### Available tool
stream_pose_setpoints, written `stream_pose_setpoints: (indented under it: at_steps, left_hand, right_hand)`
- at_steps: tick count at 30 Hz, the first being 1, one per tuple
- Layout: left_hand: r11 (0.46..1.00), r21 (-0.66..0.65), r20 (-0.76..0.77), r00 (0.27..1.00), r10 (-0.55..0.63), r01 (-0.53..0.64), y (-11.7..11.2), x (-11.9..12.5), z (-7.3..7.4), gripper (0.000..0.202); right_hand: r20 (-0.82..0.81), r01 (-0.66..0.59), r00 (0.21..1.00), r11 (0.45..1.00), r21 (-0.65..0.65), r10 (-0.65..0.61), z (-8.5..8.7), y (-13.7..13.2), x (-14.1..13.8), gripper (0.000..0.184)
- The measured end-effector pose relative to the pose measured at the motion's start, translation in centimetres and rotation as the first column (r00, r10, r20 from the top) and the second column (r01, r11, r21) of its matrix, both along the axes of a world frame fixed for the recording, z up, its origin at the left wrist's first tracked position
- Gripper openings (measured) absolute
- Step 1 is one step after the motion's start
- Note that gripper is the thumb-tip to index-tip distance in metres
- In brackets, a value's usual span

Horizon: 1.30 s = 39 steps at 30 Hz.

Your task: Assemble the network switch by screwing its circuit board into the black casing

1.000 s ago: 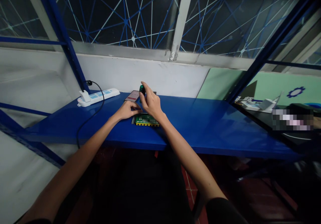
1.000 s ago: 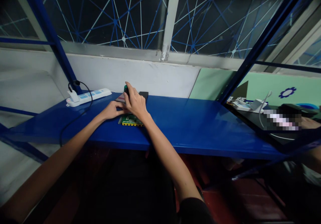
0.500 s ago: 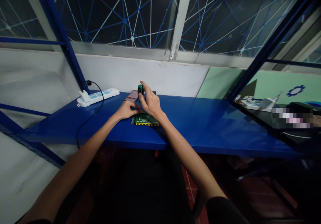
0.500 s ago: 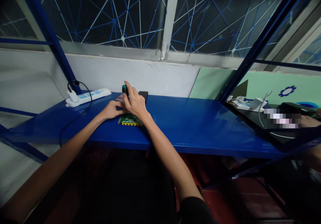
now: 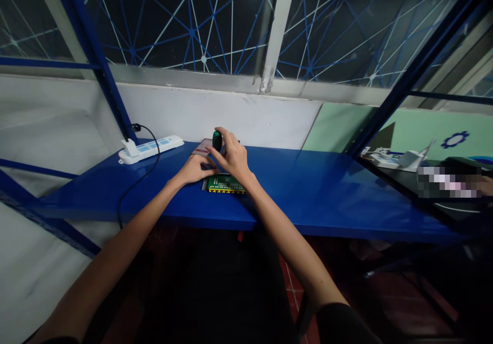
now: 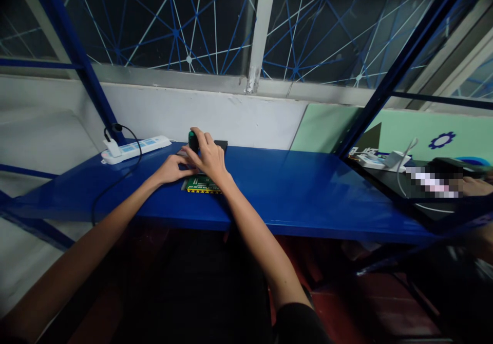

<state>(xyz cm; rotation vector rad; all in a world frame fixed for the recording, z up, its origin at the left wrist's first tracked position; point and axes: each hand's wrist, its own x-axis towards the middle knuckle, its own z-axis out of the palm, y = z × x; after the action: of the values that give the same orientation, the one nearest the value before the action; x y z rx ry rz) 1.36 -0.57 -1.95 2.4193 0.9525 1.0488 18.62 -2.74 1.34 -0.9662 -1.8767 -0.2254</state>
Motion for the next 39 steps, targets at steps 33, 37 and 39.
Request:
stream_pose_setpoints:
  at_steps: [33, 37, 39]
  left_hand:
    - [0.999, -0.006, -0.02, 0.999, -0.04, 0.04, -0.3, 0.0, 0.5, 0.021]
    - [0.989, 0.046, 0.023, 0.99, 0.142, -0.142, 0.0, -0.2, 0.4, 0.026]
    - [0.972, 0.053, -0.023, 0.973, 0.23, -0.228, 0.4, -0.4, 0.1, 0.032]
  right_hand:
    - [-0.042, -0.027, 0.999, 0.997, -0.07, 0.024, 0.5, -0.3, 0.6, 0.048]
    - [-0.201, 0.015, 0.979, 0.997, -0.08, -0.031, 0.7, 0.6, 1.4, 0.053]
    - [-0.227, 0.016, 0.973, 0.996, -0.093, -0.037, 0.4, 1.3, 1.7, 0.053]
